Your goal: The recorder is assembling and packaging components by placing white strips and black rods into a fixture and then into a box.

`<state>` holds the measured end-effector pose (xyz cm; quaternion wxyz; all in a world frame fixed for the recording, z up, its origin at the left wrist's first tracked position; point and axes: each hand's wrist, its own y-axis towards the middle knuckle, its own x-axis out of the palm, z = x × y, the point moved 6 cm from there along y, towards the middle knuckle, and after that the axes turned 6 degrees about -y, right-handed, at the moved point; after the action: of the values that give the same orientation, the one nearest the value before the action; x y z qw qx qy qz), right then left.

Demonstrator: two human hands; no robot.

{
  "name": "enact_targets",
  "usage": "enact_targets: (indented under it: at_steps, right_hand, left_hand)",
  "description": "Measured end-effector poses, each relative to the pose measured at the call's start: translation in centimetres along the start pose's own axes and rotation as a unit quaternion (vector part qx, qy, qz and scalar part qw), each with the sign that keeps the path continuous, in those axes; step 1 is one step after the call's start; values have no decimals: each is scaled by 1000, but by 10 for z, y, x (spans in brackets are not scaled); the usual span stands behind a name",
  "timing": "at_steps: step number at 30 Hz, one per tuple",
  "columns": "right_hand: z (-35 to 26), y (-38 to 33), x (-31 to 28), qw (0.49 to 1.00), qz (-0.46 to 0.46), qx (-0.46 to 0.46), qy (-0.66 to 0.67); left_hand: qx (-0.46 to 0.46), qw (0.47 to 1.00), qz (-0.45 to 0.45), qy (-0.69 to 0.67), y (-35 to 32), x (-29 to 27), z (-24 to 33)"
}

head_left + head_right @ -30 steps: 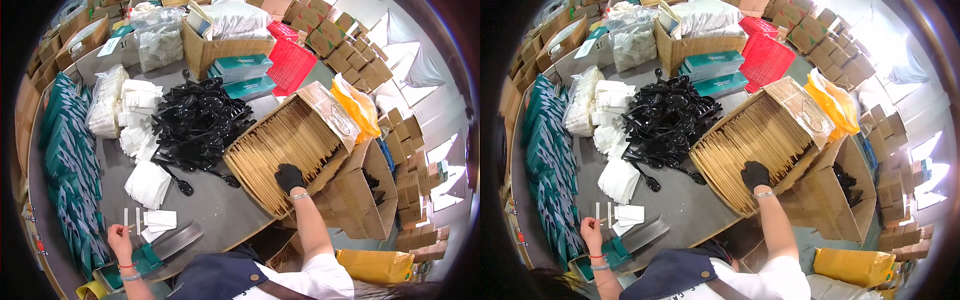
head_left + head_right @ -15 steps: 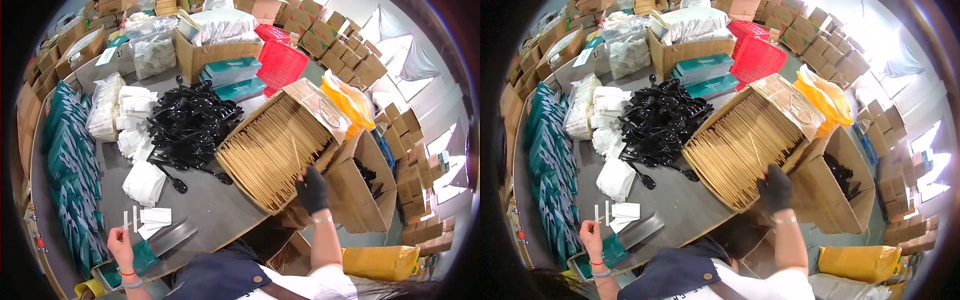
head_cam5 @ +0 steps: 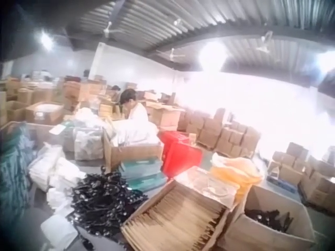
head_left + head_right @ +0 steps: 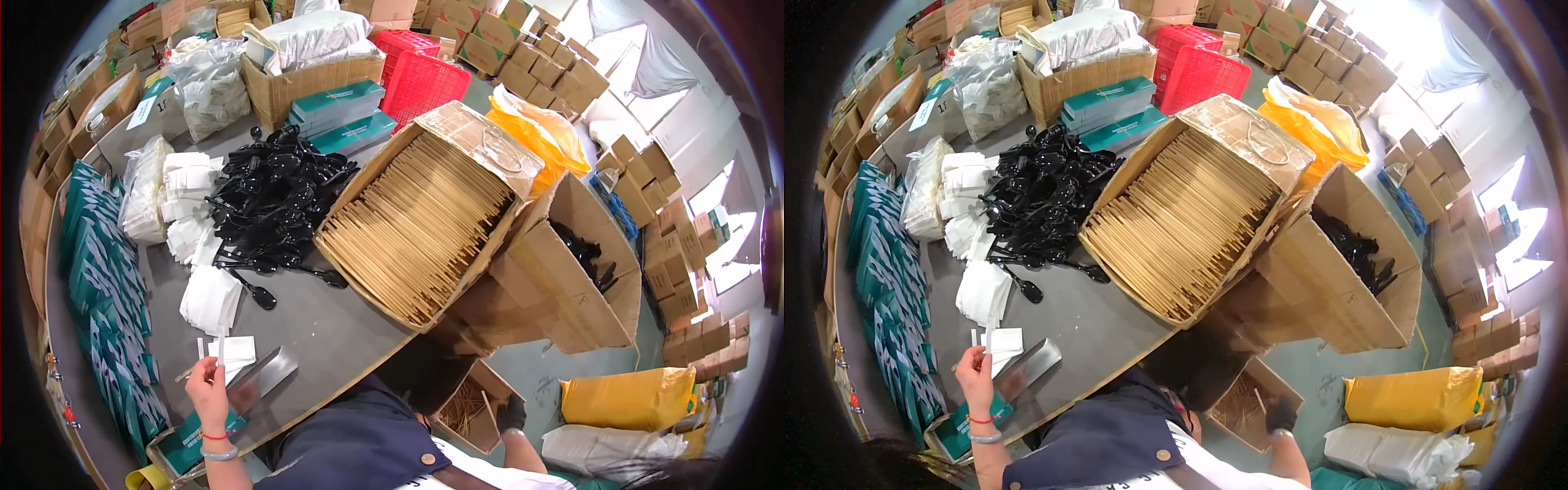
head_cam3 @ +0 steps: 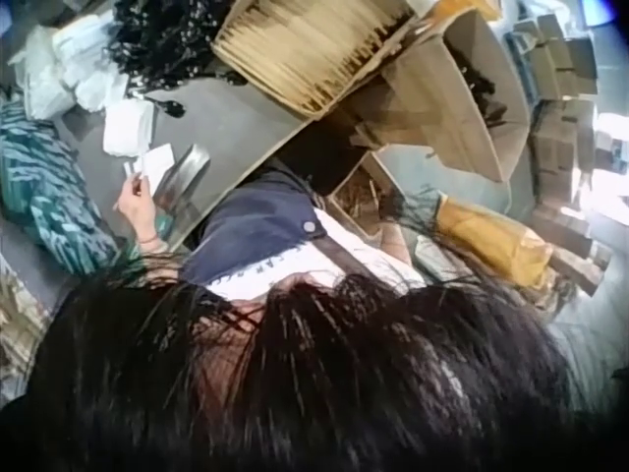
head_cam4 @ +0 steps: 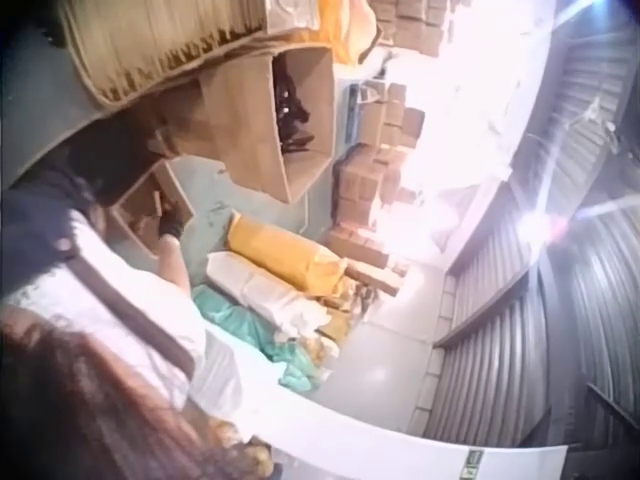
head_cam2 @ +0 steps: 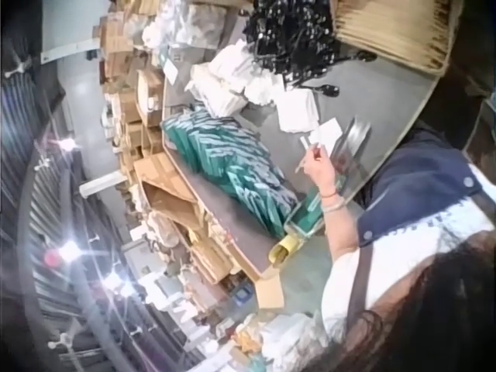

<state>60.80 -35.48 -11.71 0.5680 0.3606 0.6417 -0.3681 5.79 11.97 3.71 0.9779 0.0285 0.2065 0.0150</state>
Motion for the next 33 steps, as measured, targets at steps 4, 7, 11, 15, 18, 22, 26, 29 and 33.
enact_targets:
  at_steps: [4, 7, 11, 15, 18, 22, 26, 29, 33]
  right_hand:
    - [-167, 84, -80, 964, 176, -162, 113]
    - [-325, 98, -195, 889, 237, -336, 200]
    - [-424, 159, -208, 902, 162, -395, 57]
    - [-444, 218, -169, 930, 42, -331, -157]
    - [-445, 226, -159, 934, 11, -325, -146]
    - [-449, 226, -156, 947, 2, -308, -96]
    - [-449, 227, -155, 958, -51, -272, -74]
    - [-441, 229, -155, 962, -47, -268, -37]
    - [-435, 213, -171, 949, -58, -308, 33]
  left_hand:
    - [-2, 1000, 24, 21, -14, -20, -5]
    - [-28, 999, 20, 26, -20, -22, -5]
    - [-28, 998, 45, 25, -29, -21, 3]
    - [-46, 996, 66, 31, -40, -33, -5]
    - [-81, 994, 69, 29, -45, -37, -18]
    - [-94, 993, 68, 37, -45, -34, -28]
    - [-105, 993, 52, 29, -42, -28, -30]
    - [-101, 993, 61, 18, -43, -27, -30]
    - [-92, 994, 47, 27, -42, -28, -25]
